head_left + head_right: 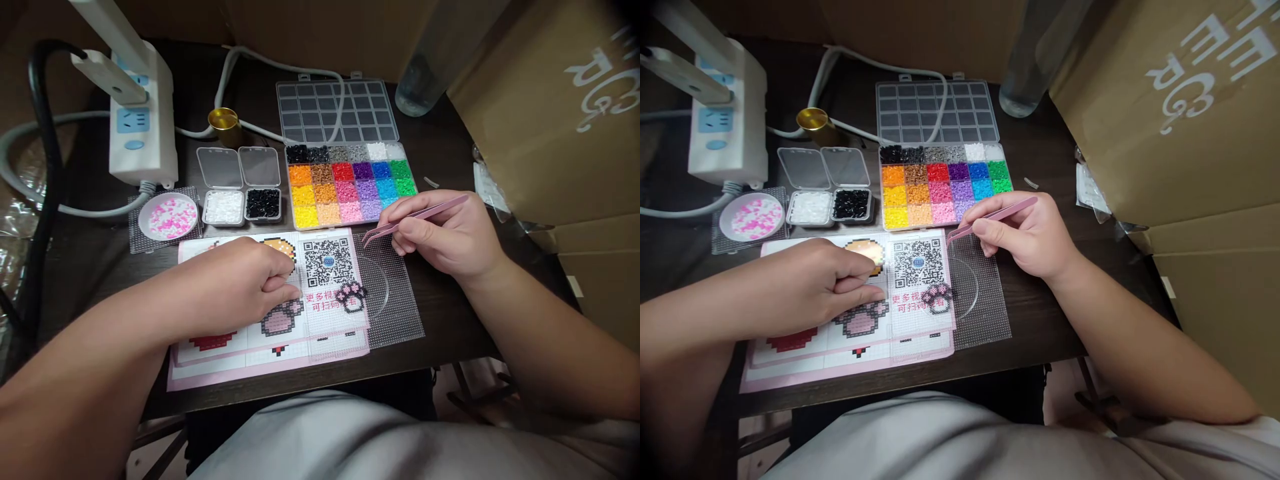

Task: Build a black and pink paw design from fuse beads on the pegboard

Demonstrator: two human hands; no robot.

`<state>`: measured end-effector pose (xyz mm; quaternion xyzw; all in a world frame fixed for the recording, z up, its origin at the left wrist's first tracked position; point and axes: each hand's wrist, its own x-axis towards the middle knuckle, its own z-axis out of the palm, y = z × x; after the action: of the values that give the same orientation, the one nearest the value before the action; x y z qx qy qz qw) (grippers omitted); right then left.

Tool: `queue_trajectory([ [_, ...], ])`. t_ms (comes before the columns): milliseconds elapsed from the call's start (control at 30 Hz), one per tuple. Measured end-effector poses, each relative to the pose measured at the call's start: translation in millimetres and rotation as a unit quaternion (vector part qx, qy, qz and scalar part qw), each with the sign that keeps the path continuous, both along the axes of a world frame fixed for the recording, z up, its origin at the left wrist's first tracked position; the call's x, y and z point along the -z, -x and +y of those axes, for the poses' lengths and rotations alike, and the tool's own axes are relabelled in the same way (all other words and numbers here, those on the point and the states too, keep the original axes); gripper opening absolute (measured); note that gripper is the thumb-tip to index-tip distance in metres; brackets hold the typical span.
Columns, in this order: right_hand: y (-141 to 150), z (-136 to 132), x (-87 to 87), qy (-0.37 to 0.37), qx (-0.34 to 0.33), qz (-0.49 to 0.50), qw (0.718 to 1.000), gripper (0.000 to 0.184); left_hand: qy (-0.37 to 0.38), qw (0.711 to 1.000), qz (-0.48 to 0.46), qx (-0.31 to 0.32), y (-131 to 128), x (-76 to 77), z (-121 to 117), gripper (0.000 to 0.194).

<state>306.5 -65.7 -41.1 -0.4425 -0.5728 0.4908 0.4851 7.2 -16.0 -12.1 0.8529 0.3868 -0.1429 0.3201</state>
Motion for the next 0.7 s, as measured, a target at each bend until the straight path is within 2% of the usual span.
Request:
queue_trajectory([
  [467, 1.0, 0.5, -1.4, 0.017, 0.018, -0.005, 1.000, 0.015, 0.011, 1.000, -0.028, -0.009, -0.8, -3.2, -2.0, 0.041],
  [700, 0.9, 0.9, -1.7, 0.010, 0.004, -0.004, 1.000, 0.014, 0.019, 1.000, -0.003, 0.000, -0.8, -5.0, -1.3, 0.037],
])
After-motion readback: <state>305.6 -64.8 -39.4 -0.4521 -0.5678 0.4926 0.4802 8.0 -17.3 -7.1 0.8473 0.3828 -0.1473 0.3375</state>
